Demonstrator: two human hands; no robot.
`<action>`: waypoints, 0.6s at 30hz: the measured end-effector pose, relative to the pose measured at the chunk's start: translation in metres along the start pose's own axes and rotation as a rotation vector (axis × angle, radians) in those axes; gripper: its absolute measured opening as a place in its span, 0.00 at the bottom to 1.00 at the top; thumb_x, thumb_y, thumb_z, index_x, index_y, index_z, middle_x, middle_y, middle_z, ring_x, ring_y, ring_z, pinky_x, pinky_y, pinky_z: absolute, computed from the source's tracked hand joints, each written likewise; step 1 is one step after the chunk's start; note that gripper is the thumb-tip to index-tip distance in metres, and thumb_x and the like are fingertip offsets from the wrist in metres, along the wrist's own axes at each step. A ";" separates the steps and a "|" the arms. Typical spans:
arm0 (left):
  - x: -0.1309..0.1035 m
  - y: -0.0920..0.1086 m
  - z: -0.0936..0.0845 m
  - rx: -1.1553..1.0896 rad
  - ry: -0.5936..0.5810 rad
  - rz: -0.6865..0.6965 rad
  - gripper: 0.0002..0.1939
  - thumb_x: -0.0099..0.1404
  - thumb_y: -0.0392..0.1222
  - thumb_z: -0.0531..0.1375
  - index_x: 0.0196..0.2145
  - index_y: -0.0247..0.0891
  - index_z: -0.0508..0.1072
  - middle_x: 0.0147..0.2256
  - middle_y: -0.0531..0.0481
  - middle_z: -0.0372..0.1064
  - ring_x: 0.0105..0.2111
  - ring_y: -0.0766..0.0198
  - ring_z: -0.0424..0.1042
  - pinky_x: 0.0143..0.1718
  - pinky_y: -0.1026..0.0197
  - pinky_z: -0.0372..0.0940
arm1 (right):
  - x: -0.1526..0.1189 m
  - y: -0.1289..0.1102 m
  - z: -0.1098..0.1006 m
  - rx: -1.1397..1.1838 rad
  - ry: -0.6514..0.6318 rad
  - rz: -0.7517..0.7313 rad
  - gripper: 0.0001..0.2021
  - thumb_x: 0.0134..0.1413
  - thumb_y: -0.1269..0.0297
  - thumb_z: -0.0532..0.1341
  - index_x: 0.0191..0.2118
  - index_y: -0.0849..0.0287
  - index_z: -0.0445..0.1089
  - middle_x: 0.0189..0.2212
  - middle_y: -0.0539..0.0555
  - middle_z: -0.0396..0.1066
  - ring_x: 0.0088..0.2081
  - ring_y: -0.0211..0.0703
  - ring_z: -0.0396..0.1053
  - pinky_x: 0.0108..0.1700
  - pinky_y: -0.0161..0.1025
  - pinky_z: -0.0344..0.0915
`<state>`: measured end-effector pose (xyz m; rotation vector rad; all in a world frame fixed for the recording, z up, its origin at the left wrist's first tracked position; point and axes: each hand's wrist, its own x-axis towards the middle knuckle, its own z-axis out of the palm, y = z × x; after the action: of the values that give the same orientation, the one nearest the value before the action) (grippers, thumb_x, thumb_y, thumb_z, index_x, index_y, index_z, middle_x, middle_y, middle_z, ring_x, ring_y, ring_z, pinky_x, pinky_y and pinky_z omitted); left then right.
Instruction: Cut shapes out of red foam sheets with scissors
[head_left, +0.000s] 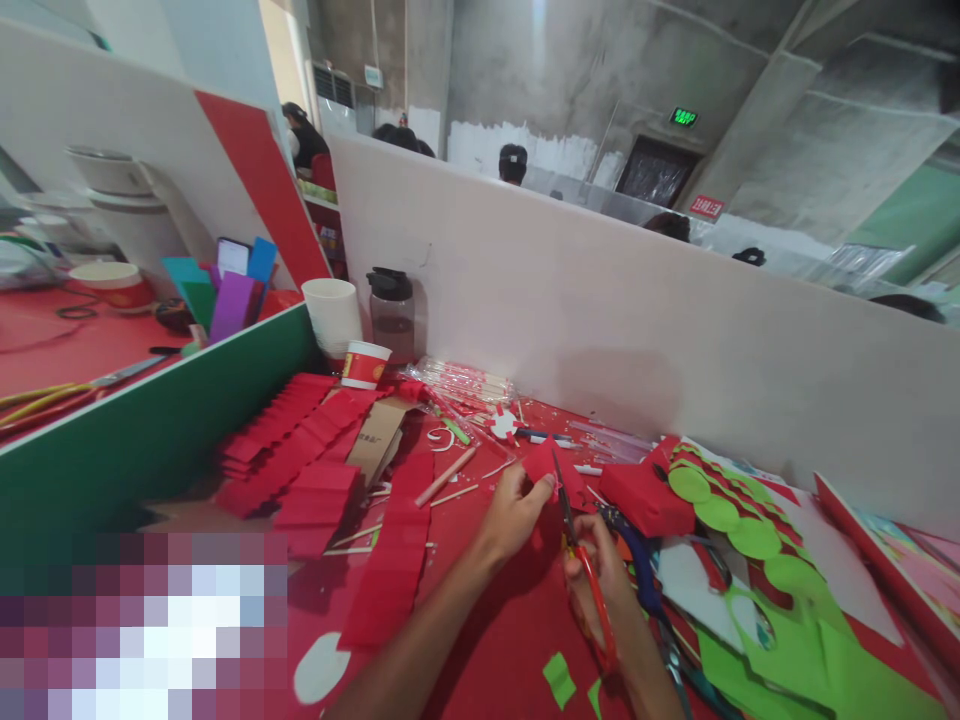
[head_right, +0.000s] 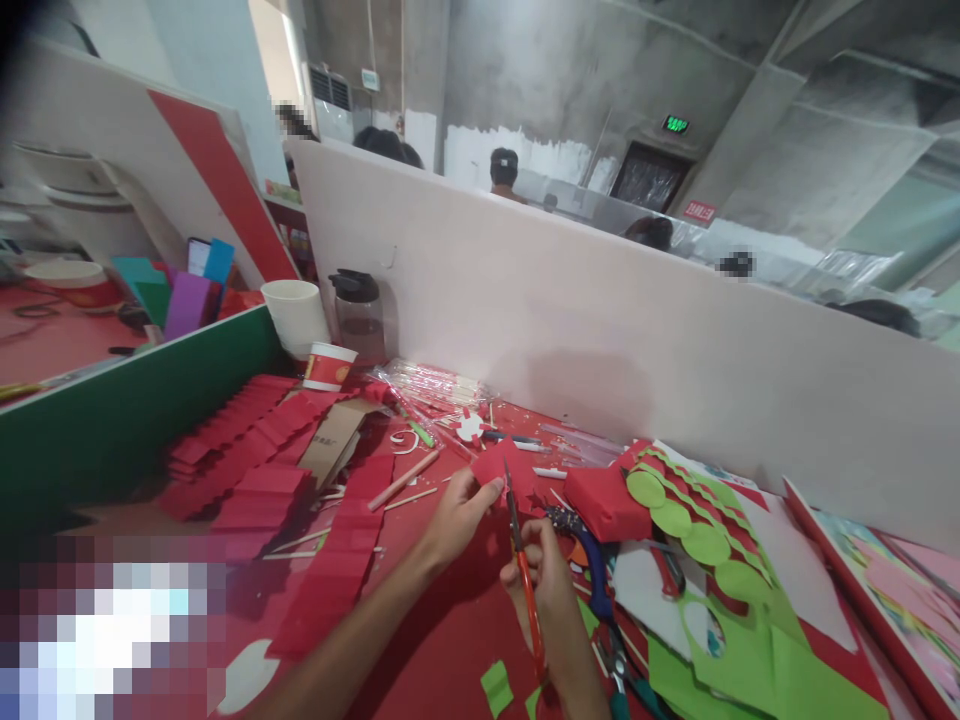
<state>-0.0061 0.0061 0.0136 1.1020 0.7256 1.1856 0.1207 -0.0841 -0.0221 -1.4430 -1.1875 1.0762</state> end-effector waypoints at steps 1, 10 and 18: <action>0.000 0.000 0.000 -0.001 0.005 -0.003 0.14 0.59 0.51 0.61 0.25 0.37 0.71 0.24 0.51 0.65 0.25 0.65 0.61 0.29 0.63 0.58 | 0.000 -0.001 0.000 0.010 0.004 -0.007 0.25 0.49 0.43 0.67 0.40 0.52 0.56 0.22 0.41 0.57 0.18 0.31 0.50 0.19 0.28 0.49; -0.001 0.000 0.001 -0.025 0.008 -0.015 0.13 0.60 0.50 0.62 0.24 0.38 0.70 0.23 0.54 0.64 0.24 0.67 0.60 0.29 0.63 0.59 | -0.002 0.005 0.001 -0.005 -0.003 0.004 0.24 0.54 0.42 0.65 0.41 0.51 0.55 0.22 0.40 0.58 0.16 0.30 0.49 0.16 0.27 0.49; -0.001 0.000 0.002 -0.029 0.023 -0.031 0.15 0.60 0.52 0.63 0.25 0.38 0.71 0.22 0.54 0.63 0.24 0.66 0.61 0.29 0.63 0.60 | 0.000 0.009 0.007 -0.061 0.082 0.006 0.28 0.51 0.34 0.62 0.40 0.51 0.55 0.18 0.39 0.55 0.14 0.32 0.52 0.14 0.27 0.49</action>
<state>-0.0050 0.0044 0.0145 1.0516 0.7387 1.1809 0.1154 -0.0838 -0.0322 -1.5241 -1.1673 0.9831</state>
